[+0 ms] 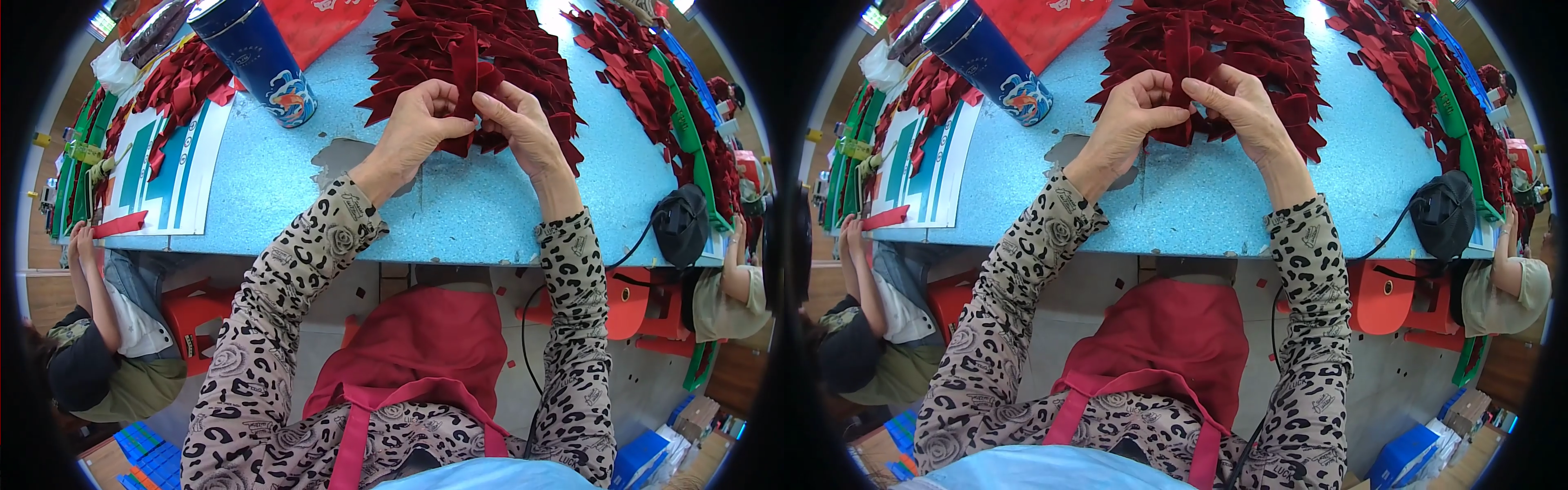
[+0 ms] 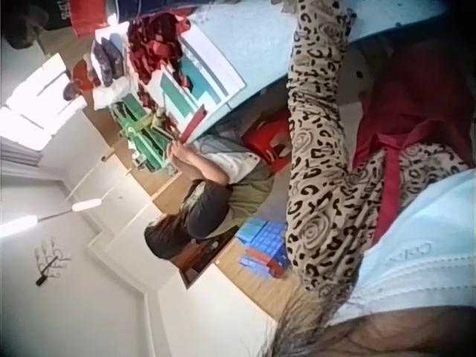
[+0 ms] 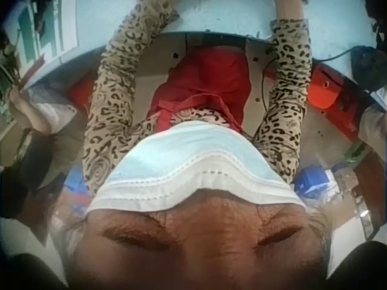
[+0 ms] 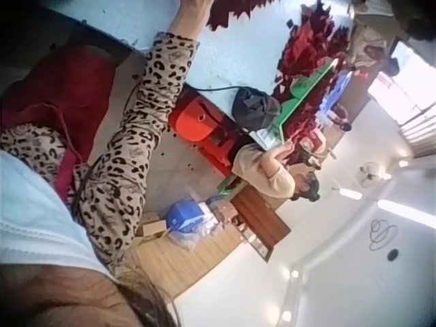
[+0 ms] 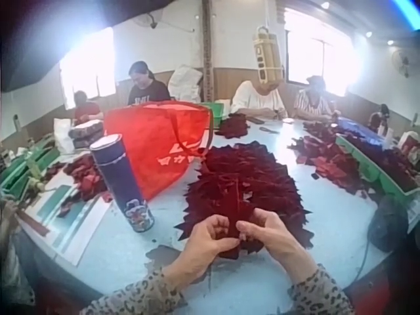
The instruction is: Assembling or finishing red fabric decorative items at a factory workbench.
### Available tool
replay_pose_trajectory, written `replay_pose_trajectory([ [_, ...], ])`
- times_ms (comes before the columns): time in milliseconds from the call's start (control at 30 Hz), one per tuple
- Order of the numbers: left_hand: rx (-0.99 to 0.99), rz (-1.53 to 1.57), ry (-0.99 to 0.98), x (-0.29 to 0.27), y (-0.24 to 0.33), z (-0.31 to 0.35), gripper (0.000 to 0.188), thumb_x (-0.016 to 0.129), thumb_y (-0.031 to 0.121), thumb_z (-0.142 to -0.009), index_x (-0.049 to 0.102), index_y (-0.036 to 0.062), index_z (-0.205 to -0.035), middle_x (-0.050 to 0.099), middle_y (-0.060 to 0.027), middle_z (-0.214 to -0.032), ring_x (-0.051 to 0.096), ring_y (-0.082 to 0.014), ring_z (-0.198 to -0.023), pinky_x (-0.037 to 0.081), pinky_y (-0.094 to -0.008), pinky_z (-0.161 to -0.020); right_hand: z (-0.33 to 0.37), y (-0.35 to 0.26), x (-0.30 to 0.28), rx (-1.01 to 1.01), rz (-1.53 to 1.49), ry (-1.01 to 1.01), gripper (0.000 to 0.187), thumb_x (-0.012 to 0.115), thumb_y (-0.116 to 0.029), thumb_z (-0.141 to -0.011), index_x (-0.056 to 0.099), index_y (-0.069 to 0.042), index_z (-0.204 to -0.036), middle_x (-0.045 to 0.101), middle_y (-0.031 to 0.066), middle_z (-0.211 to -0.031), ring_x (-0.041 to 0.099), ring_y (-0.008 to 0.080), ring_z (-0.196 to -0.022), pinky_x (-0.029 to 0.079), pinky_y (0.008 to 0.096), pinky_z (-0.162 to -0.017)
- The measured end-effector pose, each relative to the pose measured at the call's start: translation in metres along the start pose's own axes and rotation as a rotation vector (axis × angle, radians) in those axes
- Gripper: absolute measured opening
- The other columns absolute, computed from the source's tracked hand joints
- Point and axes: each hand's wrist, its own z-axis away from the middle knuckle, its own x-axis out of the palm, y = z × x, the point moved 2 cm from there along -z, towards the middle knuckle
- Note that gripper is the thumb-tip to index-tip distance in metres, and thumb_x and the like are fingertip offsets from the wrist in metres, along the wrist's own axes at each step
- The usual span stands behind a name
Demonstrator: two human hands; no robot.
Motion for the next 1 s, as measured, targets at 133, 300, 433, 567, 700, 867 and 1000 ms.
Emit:
replay_pose_trajectory([
  [133,-0.02,0.021,-0.004,0.003,-0.001,-0.001,0.029,0.067,0.0,-0.077,0.056,-0.0011,-0.104,0.062,-0.0058,-0.093,0.06,-0.0112,-0.086,0.047,-0.0224,-0.078,0.002,-0.003,0.0,-0.089,-0.126,0.002,0.025,0.07,-0.025,-0.081,0.064,-0.007,-0.097,0.06,-0.0023,-0.08,0.052,0.0056,-0.07,0.043,0.0208,-0.065],
  [300,-0.001,0.093,0.07,0.001,-0.005,-0.002,0.027,0.067,0.002,-0.078,0.056,-0.001,-0.102,0.063,-0.0077,-0.09,0.06,-0.0118,-0.082,0.049,-0.0232,-0.075,0.003,-0.004,-0.003,-0.118,-0.294,0.041,0.019,0.067,-0.019,-0.083,0.063,-0.009,-0.099,0.06,-0.0034,-0.08,0.052,0.0052,-0.07,0.043,0.023,-0.067],
  [433,-0.162,0.343,0.025,0.003,-0.01,-0.004,0.022,0.064,0.007,-0.083,0.056,-0.0006,-0.102,0.063,-0.0073,-0.088,0.06,-0.0131,-0.081,0.049,-0.0244,-0.073,0.003,0.0,-0.002,-0.131,-0.351,0.073,0.021,0.069,-0.02,-0.082,0.064,-0.008,-0.098,0.061,-0.0029,-0.08,0.053,0.0053,-0.071,0.044,0.0215,-0.066],
  [567,-0.23,0.458,0.013,0.009,-0.011,-0.001,0.019,0.062,0.011,-0.086,0.058,-0.0002,-0.101,0.063,-0.0067,-0.085,0.06,-0.0128,-0.077,0.048,-0.0247,-0.068,0.002,0.0,-0.008,-0.133,-0.329,0.092,0.02,0.068,-0.021,-0.083,0.064,-0.008,-0.099,0.06,-0.0032,-0.08,0.052,0.0052,-0.069,0.043,0.0216,-0.064],
  [700,-0.158,0.449,0.011,0.014,-0.006,0.0,0.016,0.062,0.012,-0.087,0.059,0.0002,-0.098,0.063,-0.0067,-0.084,0.058,-0.0119,-0.072,0.047,-0.0242,-0.065,0.005,-0.002,-0.011,-0.104,-0.354,0.057,0.02,0.066,-0.021,-0.085,0.064,-0.008,-0.099,0.06,-0.0034,-0.079,0.051,0.005,-0.067,0.042,0.0218,-0.063],
  [867,-0.112,0.337,0.047,0.015,-0.006,0.001,0.014,0.061,0.013,-0.087,0.059,0.0003,-0.093,0.062,-0.0058,-0.08,0.056,-0.0108,-0.067,0.044,-0.0231,-0.061,0.007,0.0,-0.01,-0.081,-0.25,0.016,0.021,0.067,-0.024,-0.084,0.064,-0.006,-0.096,0.06,-0.0036,-0.078,0.05,0.0048,-0.066,0.042,0.0217,-0.062],
  [1000,-0.09,0.264,-0.003,0.013,-0.007,-0.002,0.016,0.061,0.015,-0.088,0.059,0.0005,-0.092,0.06,-0.0041,-0.075,0.052,-0.01,-0.064,0.042,-0.0226,-0.059,0.008,-0.007,-0.008,-0.108,-0.205,-0.01,0.024,0.067,-0.027,-0.084,0.064,-0.005,-0.093,0.059,-0.0037,-0.078,0.049,0.0045,-0.066,0.042,0.0214,-0.062],
])
